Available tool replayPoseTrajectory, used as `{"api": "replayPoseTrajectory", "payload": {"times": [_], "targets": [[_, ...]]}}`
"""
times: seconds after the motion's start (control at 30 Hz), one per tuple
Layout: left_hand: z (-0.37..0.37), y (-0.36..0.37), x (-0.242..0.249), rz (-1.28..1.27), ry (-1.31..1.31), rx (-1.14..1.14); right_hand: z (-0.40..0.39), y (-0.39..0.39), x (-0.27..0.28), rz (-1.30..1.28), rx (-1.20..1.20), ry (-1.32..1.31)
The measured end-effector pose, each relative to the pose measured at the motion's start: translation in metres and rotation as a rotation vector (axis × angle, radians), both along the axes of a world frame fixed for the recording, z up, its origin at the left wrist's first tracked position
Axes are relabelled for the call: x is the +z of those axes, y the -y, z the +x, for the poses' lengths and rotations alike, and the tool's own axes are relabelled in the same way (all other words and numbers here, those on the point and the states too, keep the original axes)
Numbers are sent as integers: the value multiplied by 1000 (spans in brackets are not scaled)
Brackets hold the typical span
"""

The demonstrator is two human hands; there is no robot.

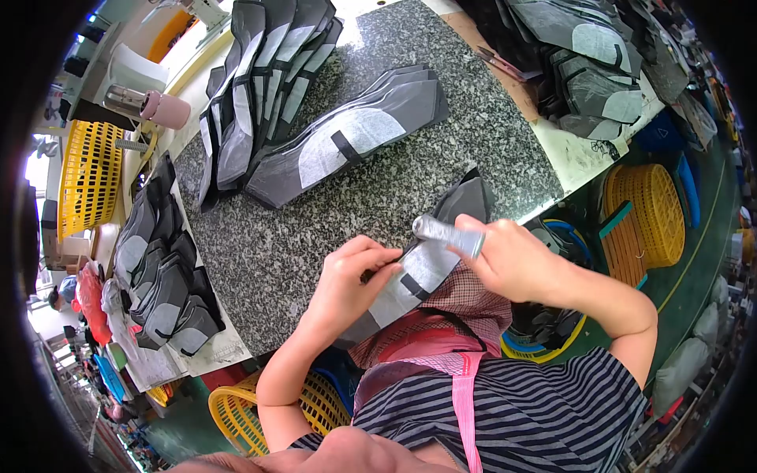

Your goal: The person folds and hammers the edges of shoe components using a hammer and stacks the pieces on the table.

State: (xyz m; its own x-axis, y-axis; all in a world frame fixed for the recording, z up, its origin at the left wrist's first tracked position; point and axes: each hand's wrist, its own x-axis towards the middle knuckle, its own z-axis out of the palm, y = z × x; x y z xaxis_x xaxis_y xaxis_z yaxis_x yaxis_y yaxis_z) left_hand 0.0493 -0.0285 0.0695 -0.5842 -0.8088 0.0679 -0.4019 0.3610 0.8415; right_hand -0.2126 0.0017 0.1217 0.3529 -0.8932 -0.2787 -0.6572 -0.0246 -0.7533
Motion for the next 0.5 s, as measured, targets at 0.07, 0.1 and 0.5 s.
{"api": "replayPoseTrajectory", "payload": {"times": [0.07,0.1,0.5], "targets": [[3,-5,-1,-17,-3,-16,0,8,12,104,-13,-24],[2,-8,-1,-143,37,-31,1,9,16,102,-2,-25],[2,-29,-6,-603,248,-74,13,-10,11,-25,8,201]]}}
